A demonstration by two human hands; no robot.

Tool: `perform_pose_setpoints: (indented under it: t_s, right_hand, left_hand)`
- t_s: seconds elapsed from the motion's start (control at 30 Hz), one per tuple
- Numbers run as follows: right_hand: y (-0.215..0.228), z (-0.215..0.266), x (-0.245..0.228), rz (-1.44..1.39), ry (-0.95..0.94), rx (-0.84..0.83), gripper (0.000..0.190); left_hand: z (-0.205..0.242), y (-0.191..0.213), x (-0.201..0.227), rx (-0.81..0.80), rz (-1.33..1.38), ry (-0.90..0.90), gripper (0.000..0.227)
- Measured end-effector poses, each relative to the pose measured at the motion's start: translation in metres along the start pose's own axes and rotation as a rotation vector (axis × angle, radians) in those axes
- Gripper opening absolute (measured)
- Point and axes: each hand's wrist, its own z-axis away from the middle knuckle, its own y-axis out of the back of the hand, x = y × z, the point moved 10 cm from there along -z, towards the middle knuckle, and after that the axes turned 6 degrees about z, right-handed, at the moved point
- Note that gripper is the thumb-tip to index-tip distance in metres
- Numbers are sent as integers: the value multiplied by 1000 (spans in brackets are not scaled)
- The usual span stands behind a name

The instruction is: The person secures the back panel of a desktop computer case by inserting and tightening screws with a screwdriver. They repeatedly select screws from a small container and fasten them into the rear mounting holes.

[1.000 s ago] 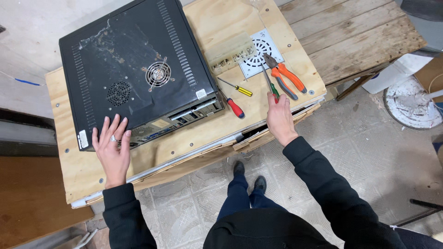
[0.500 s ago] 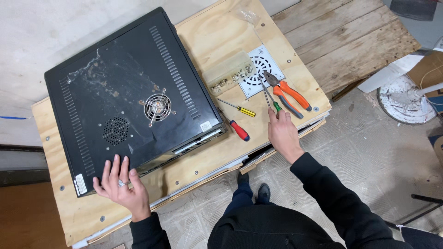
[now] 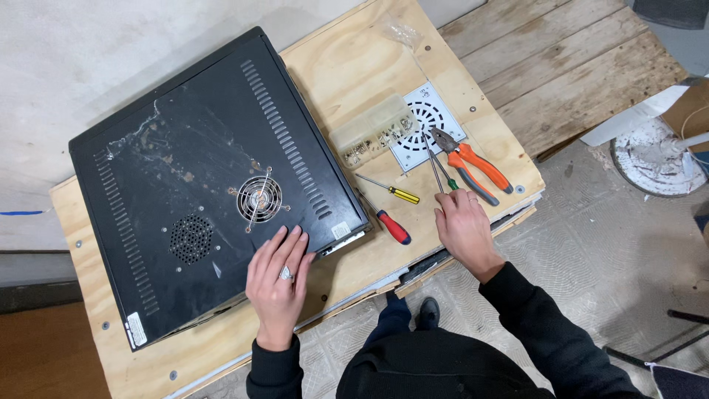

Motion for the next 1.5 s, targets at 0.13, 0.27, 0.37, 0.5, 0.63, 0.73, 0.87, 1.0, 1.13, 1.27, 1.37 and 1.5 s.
perform_pose_setpoints:
  t_s: [0.13,0.27,0.37,0.5,0.63,0.73,0.87,1.0,1.13,1.27,1.37,1.5]
  right_hand:
    - [-3,-18,-9,-151,-5,-45,29]
    - [-8,-57,-19,-281,19,-116,28]
    - [-5,-99,-30,-258,56,-146,29]
    - [-12,-156,-46,-211,156,-247,34]
    - [-47,-194,-52,-89,222,-297,37]
    - [-75,-205,-65,80,349,-350,45]
    - [-100,-208,-69,167,367,-529,48]
    - [-111,-212,-67,190,372,-562,46]
    - [-126,-216,-62,201,379,-531,37]
    - [-127,-217,-62,239,411,-436,31]
    - [-105,-214,-67,229,386,-469,34]
    - [-73,-196,-69,197,271,-732,68]
  left_hand:
    - [7,-5,-3,-43,-69,-21,38]
    - [4,-4,-2,-9,-53,-19,34]
    - [5,-3,-4,2,-33,-6,32]
    - [5,-2,-7,14,5,15,33]
    - [5,-3,-8,6,-1,12,34]
    - [7,-4,-11,8,5,24,36]
    - [4,-3,-10,9,11,16,34]
    - [-1,-1,-7,21,21,0,29]
    - [0,-2,-8,20,11,-3,30]
    - [-1,-1,-7,22,14,1,30]
    - [-1,0,-8,21,12,8,30]
    - [1,-2,-9,18,18,10,33]
